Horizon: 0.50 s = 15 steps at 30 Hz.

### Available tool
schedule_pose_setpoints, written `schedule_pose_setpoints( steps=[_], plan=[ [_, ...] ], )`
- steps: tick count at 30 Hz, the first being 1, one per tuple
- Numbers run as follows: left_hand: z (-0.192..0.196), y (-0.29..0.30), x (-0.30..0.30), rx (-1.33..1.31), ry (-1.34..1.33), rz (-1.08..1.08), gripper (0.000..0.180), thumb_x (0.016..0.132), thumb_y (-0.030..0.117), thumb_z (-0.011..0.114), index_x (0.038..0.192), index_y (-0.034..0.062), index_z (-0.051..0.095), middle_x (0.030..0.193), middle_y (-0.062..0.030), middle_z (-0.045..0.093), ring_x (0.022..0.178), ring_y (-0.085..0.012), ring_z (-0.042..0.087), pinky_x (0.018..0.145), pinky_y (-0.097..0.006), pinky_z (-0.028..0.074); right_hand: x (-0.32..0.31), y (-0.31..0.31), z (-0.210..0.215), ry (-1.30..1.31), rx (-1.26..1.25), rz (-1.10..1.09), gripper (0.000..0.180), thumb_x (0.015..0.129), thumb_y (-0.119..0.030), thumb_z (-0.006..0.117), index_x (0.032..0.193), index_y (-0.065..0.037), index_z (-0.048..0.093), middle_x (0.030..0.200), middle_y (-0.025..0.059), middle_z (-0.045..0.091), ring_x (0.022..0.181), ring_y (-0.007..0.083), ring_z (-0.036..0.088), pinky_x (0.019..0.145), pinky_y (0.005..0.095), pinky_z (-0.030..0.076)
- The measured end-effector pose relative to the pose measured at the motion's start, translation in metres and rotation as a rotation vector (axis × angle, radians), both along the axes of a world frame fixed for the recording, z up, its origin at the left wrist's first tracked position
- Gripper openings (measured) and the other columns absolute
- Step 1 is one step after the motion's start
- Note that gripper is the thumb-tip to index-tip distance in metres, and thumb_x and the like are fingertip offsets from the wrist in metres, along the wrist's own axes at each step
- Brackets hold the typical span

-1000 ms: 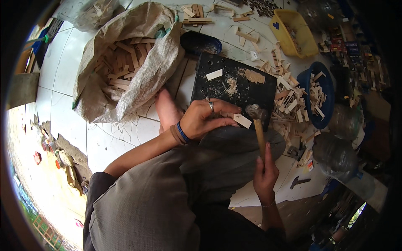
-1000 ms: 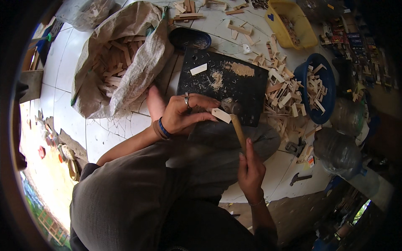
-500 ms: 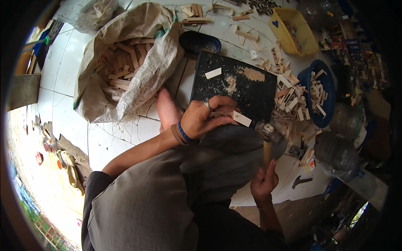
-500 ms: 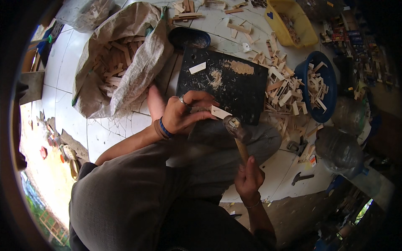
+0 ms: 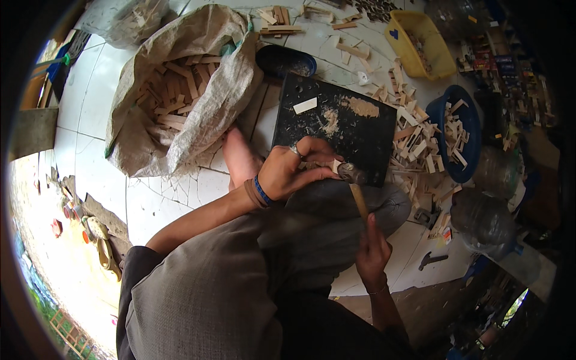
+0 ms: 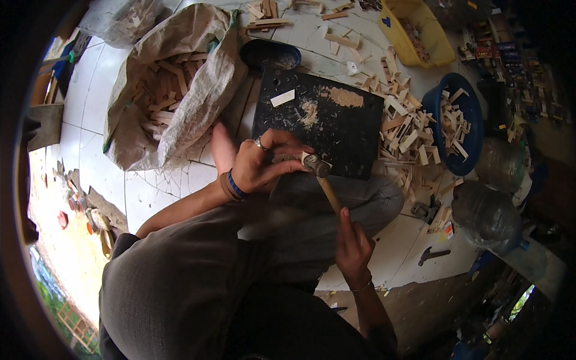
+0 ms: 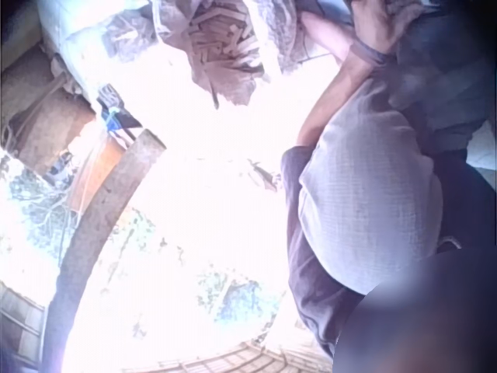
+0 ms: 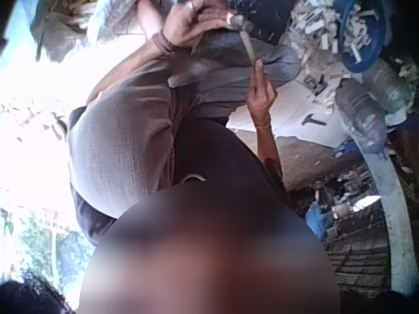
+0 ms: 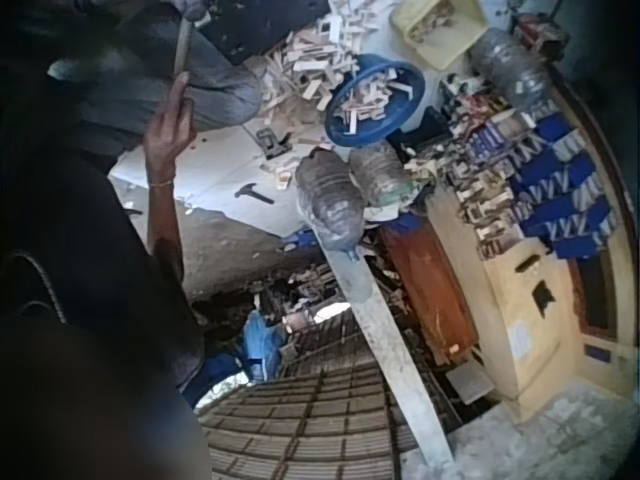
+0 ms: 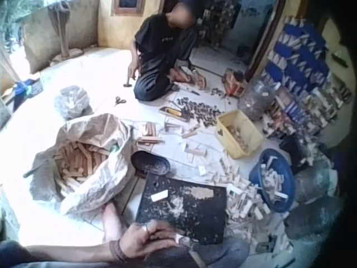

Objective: The person sits on the floor and repeatedly picks up small wooden pieces from a sack, then uses a hammer to strike and shape them on a black board. The person occasionally inspects the pieces by hand and places them back into the sack or onto the board.

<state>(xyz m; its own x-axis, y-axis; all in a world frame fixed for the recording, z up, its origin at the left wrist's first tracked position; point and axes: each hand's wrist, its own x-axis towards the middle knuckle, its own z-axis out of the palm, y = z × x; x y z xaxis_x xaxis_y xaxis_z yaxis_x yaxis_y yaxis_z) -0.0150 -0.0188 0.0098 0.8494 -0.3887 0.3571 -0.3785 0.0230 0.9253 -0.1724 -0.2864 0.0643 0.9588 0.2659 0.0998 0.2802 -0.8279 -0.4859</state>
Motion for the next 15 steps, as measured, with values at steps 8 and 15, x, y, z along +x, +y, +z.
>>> schedule_pose_setpoints(
  steps=[8,15],
  plan=[
    [0.0020,-0.0009,-0.0002,0.011,0.027,0.029,0.037,0.092,0.015,0.079,0.118,0.0005,0.056,0.112,-0.0100,0.078,0.104,-0.0274,0.076,0.084,-0.032,0.061,-0.0014,-0.0002,0.0039,-0.145,-0.013,0.016,0.067,0.089,0.012,0.062,0.153,0.006,0.042,0.080,0.0139,0.060,0.058,0.0294,0.058,0.051,0.0382,0.047],
    [0.0018,-0.0007,-0.0007,0.021,0.031,0.033,0.036,0.092,0.014,0.079,0.116,0.0003,0.056,0.111,-0.0121,0.078,0.104,-0.0276,0.076,0.083,-0.033,0.061,-0.0018,0.0045,0.0094,-0.032,0.002,-0.032,0.053,0.091,0.009,0.067,0.143,0.008,0.055,0.086,0.0186,0.065,0.067,0.0321,0.068,0.057,0.0404,0.053]
  ],
)
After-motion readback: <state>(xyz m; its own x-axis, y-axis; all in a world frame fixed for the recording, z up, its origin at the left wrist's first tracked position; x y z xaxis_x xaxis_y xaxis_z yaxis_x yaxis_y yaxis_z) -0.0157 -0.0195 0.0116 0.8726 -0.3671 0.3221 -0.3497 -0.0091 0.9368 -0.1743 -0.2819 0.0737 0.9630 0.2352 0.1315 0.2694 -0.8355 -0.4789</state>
